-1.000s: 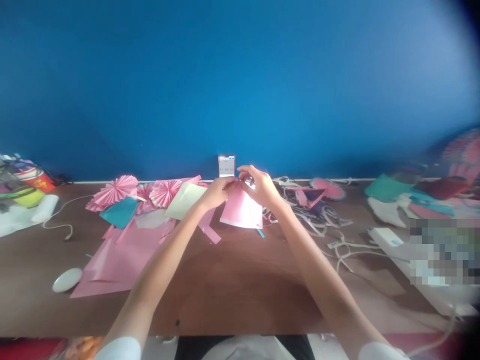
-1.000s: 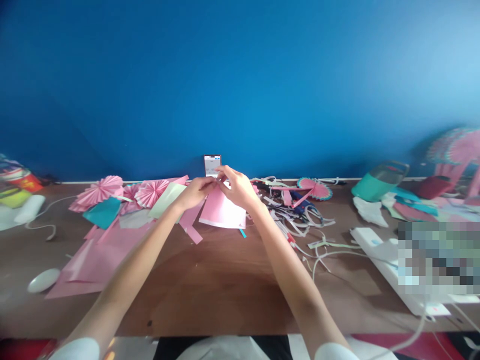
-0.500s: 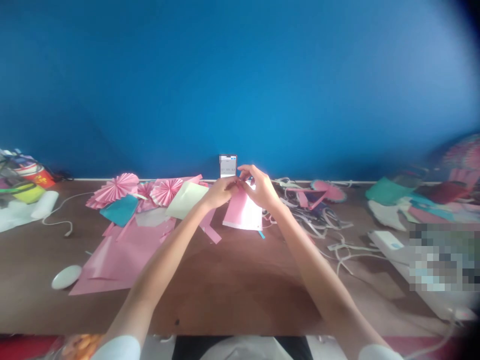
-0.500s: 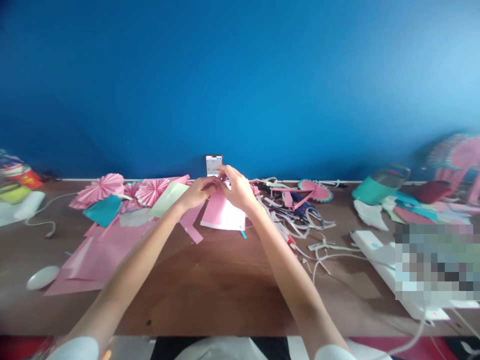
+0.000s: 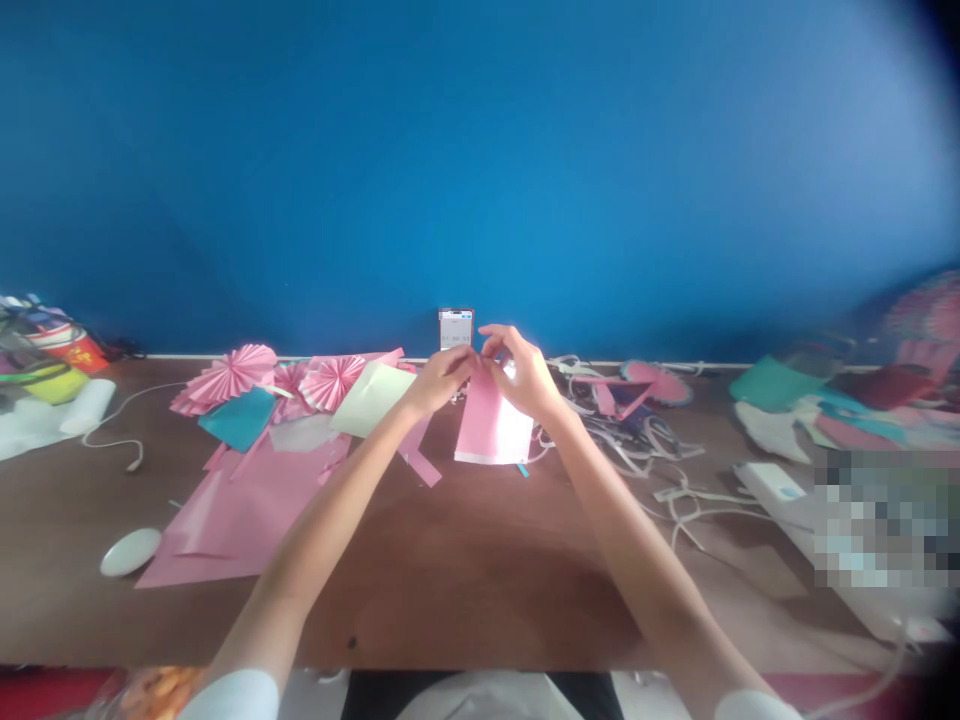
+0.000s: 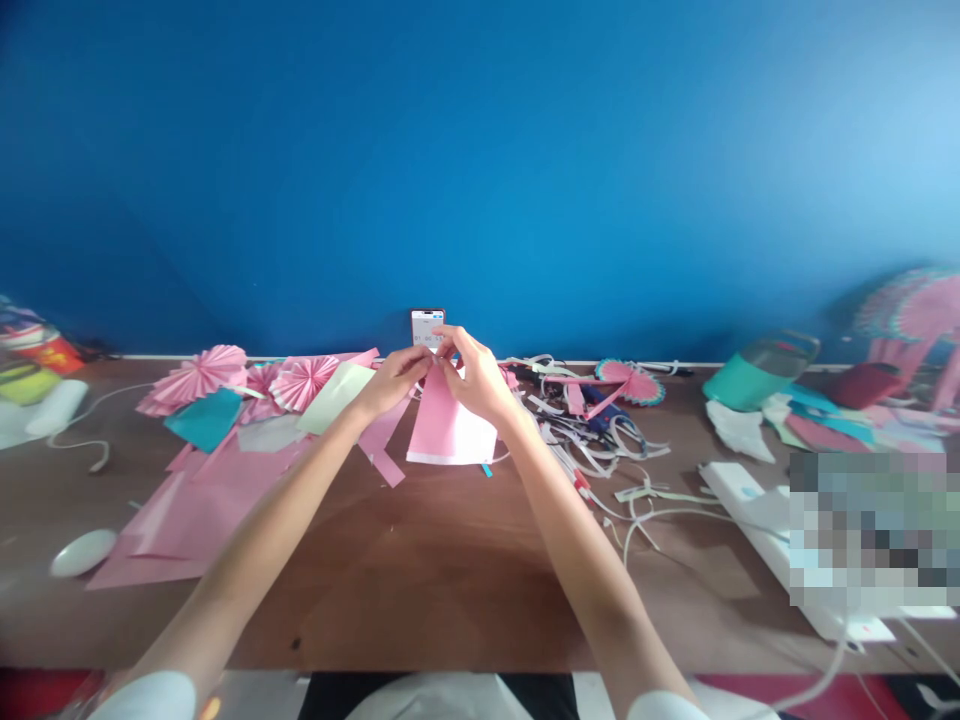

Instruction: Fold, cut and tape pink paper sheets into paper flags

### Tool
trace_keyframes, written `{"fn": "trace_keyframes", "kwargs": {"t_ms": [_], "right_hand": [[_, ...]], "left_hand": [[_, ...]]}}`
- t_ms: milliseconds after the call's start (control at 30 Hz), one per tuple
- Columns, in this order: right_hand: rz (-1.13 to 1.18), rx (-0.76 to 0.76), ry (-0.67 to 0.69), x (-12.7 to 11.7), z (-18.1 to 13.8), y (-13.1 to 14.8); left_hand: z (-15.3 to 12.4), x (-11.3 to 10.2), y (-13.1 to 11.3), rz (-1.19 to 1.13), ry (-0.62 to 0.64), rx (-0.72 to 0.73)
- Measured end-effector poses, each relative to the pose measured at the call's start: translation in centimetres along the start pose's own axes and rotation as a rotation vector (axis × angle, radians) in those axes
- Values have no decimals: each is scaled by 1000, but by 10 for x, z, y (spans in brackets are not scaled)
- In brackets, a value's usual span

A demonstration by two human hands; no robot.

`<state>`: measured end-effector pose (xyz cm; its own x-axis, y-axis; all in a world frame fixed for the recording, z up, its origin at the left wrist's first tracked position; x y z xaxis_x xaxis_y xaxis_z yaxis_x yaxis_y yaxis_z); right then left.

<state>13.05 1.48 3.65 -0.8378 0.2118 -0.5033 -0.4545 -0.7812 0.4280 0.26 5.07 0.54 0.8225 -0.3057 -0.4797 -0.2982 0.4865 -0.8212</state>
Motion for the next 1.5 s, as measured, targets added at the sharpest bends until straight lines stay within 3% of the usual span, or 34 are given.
{"fn": "trace_keyframes", "kwargs": {"t_ms": [633,1500], "right_hand": [[-27,-14,-32,6,-1,-5],[-52,20,-12,9,-2,-8]], "left_hand": [[-2,-2,-4,66,-124,45],[-3,0,-3,119,-83,11]]}}
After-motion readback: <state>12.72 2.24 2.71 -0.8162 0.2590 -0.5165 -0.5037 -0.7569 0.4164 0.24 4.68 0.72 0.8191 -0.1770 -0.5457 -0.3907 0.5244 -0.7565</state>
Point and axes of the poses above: each hand's wrist, its own z-axis towards the middle knuckle, its own x-axis out of the palm, y = z × x, the point moved 7 cm from there along z, towards the middle knuckle, and after that the axes turned 4 degrees about -x, right-handed, at the moved point
